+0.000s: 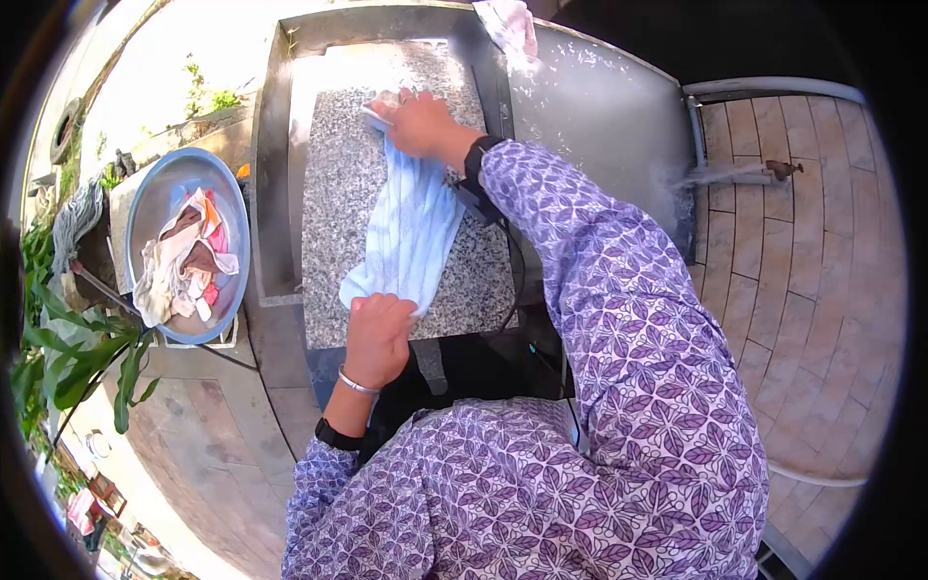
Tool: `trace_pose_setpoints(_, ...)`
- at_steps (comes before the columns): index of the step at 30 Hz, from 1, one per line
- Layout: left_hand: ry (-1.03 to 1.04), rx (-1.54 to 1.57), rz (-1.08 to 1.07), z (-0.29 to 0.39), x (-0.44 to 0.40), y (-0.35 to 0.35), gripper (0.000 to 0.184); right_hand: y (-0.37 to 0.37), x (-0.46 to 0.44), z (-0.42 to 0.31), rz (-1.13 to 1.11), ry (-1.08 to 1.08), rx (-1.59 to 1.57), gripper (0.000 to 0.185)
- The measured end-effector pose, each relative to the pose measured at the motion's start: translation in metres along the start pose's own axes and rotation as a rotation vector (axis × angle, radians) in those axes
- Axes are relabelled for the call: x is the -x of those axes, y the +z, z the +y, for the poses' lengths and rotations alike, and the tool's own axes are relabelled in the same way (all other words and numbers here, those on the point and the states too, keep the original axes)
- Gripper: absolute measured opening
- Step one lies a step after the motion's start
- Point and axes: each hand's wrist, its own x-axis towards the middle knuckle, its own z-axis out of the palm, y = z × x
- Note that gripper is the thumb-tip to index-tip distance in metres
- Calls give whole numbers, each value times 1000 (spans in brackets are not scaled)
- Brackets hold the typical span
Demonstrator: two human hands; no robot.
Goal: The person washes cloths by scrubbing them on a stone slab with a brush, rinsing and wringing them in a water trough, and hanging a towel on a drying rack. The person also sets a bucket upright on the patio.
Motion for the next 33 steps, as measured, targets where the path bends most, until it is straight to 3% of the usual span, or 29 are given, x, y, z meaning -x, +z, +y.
trace_pose_setpoints(1,4,15,21,-2,-3,-2,11,-46,41,-48,-277,-35,-128,50)
trace_pose_setpoints(2,3,36,27,-2,-5,-1,11,-63,87,-81,-305,-216,-74,49)
trace_pose_setpoints(3,-5,55,9,-1,-1,-3,12,-58,90,-79,-329,-213,-74,49)
trace_pose_setpoints(6,-24,67,-82,-5,-1,-3,9,-22,76,-51,-158,-205,-58,49)
trace_pose_setpoints(8,-24,72,-77,-6,-1,-1,7,11,-20,6,-30,116,130,50)
trace_pose_setpoints(10,-19,44,-34,-4,-3,-4,5,18,-44,21,1,166,183,51)
trace_pose_setpoints(12,0,74,-20,-4,0,-4,4,-4,-16,6,-110,68,-11,51)
trace_pose_setpoints(14,-18,107,11,-4,-2,-2,4,-44,75,-53,-116,-277,-129,56)
trace_pose_setpoints(15,-28,118,-16,-3,1,-5,3,-44,95,-58,-129,-271,-139,56)
trace_pose_setpoints(16,-25,123,-34,-6,-3,-6,3,-44,104,-55,-94,-458,-187,62)
trace_pose_setpoints(18,-35,116,-56,-9,-6,-5,2,-25,76,-33,-74,-411,-152,52)
trace_pose_setpoints(19,-58,128,-47,-11,-8,-3,5,-8,28,-8,-51,-127,-67,53)
trace_pose_setpoints(20,-87,146,-39,-6,-5,-4,8,12,-15,24,44,26,77,49)
trace_pose_setpoints(22,-149,129,-62,-1,-12,-10,8,24,-67,60,-57,226,132,48)
trace_pose_setpoints(23,-146,114,27,1,-17,-15,8,21,-78,64,-75,302,86,47)
trace_pose_setpoints(25,-133,98,120,1,-22,-24,8,19,-75,72,-102,241,-3,48)
trace_pose_setpoints(26,-262,25,-32,-9,-25,-29,16,15,-68,80,-160,181,-79,48)
trace_pose_setpoints(27,-392,-46,-188,-18,-29,-31,25,4,-51,80,-69,122,-129,52)
trace_pose_setpoints(28,-381,56,-197,-26,-40,-29,25,-9,-29,83,-69,119,-125,52)
trace_pose_setpoints(29,-373,153,-202,-33,-56,-29,24,-35,-6,78,-65,261,-409,53)
trace_pose_setpoints(31,-692,913,1,-7,-102,-26,24,-57,19,90,8,450,-878,54)
trace_pose_setpoints(32,-691,908,5,11,-120,-31,24,-57,29,101,77,507,-1061,54)
trace_pose_setpoints(33,-618,1334,280,33,-135,-38,24,-67,37,106,79,511,-1065,54)
